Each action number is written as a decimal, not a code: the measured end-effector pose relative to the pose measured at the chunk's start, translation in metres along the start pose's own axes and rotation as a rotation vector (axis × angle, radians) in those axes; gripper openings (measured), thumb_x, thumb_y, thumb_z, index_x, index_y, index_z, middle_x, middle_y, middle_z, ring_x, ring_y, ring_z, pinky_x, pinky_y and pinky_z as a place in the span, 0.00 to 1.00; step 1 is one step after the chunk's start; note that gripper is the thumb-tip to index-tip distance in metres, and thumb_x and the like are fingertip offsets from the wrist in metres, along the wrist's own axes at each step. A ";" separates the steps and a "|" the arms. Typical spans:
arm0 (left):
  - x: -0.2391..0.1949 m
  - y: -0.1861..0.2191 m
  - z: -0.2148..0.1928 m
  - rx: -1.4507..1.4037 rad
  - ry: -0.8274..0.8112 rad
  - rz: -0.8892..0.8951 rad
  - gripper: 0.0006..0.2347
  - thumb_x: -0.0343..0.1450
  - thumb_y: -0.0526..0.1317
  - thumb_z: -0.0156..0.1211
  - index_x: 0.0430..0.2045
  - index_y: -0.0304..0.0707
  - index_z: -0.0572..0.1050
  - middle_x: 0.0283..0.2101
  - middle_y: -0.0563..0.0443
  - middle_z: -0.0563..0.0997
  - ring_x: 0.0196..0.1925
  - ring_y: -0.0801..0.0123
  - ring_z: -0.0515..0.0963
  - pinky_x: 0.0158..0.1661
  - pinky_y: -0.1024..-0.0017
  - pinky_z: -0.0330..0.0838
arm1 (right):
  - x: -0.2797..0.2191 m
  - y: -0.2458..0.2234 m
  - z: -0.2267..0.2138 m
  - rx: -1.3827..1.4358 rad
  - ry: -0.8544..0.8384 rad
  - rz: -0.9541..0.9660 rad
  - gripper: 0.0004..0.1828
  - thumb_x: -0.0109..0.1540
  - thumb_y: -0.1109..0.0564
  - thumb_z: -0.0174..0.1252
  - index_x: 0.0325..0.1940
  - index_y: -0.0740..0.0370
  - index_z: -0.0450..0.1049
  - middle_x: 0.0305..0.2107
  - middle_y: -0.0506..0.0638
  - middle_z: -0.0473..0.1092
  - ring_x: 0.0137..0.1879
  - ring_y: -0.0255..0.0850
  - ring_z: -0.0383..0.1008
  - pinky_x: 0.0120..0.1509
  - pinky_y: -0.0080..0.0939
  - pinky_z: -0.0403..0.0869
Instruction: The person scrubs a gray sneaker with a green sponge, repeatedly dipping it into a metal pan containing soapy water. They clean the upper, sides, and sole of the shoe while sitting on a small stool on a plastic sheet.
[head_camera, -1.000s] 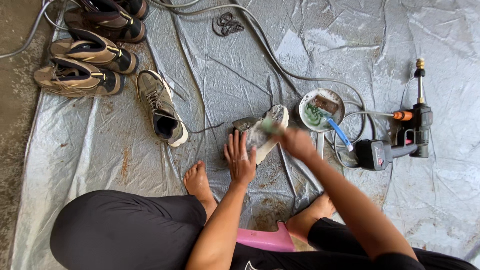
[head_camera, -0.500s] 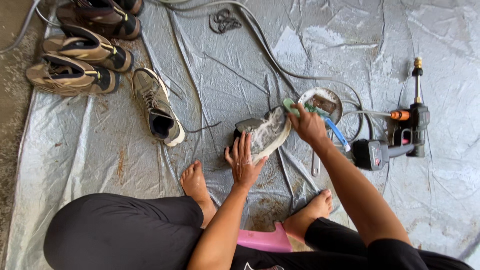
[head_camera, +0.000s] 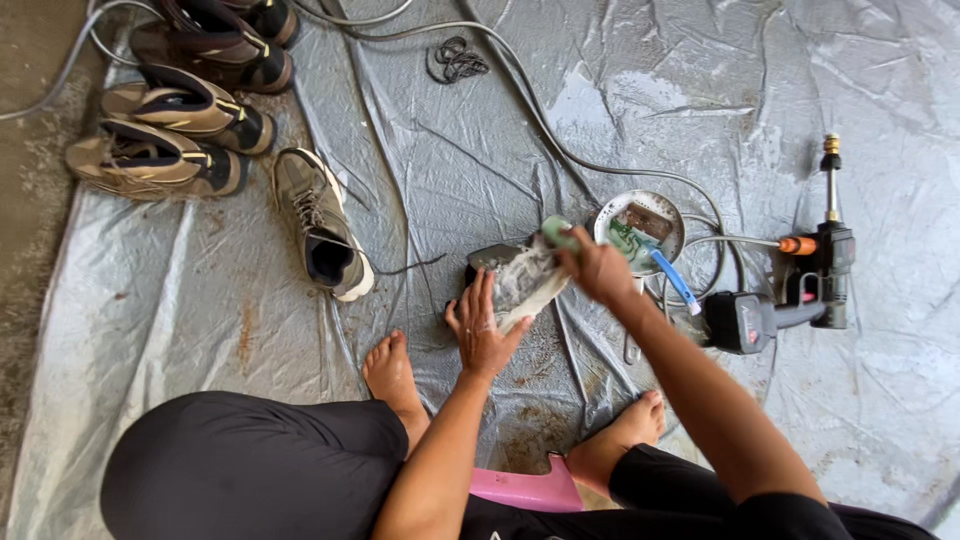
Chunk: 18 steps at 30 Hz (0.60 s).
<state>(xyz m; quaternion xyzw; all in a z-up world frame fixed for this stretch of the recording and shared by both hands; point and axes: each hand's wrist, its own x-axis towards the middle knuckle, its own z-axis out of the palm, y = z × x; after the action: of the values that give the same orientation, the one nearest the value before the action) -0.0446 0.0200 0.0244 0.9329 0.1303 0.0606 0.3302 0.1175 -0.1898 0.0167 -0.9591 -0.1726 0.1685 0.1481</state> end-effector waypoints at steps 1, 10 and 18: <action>-0.002 0.001 0.005 -0.005 -0.001 -0.002 0.45 0.62 0.60 0.73 0.74 0.47 0.59 0.77 0.47 0.62 0.72 0.54 0.67 0.68 0.40 0.45 | -0.025 -0.028 -0.026 -0.005 -0.002 0.002 0.20 0.68 0.34 0.50 0.61 0.38 0.63 0.24 0.58 0.76 0.36 0.61 0.82 0.47 0.62 0.81; 0.002 0.003 0.000 -0.028 -0.012 0.001 0.43 0.63 0.57 0.74 0.74 0.46 0.61 0.76 0.47 0.63 0.70 0.54 0.68 0.68 0.41 0.45 | 0.006 -0.004 -0.038 -0.017 0.025 -0.122 0.15 0.73 0.39 0.48 0.60 0.44 0.64 0.21 0.56 0.77 0.32 0.60 0.82 0.46 0.60 0.82; 0.001 -0.006 0.011 -0.041 -0.033 -0.031 0.46 0.61 0.57 0.76 0.74 0.49 0.59 0.72 0.48 0.68 0.69 0.55 0.69 0.68 0.42 0.44 | -0.055 -0.080 -0.049 0.132 -0.137 -0.435 0.12 0.72 0.45 0.49 0.48 0.51 0.71 0.16 0.51 0.74 0.21 0.49 0.79 0.30 0.47 0.79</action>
<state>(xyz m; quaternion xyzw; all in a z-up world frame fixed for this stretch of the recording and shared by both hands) -0.0427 0.0187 0.0122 0.9247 0.1383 0.0426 0.3521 0.0646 -0.1501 0.1031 -0.8739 -0.3733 0.2083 0.2314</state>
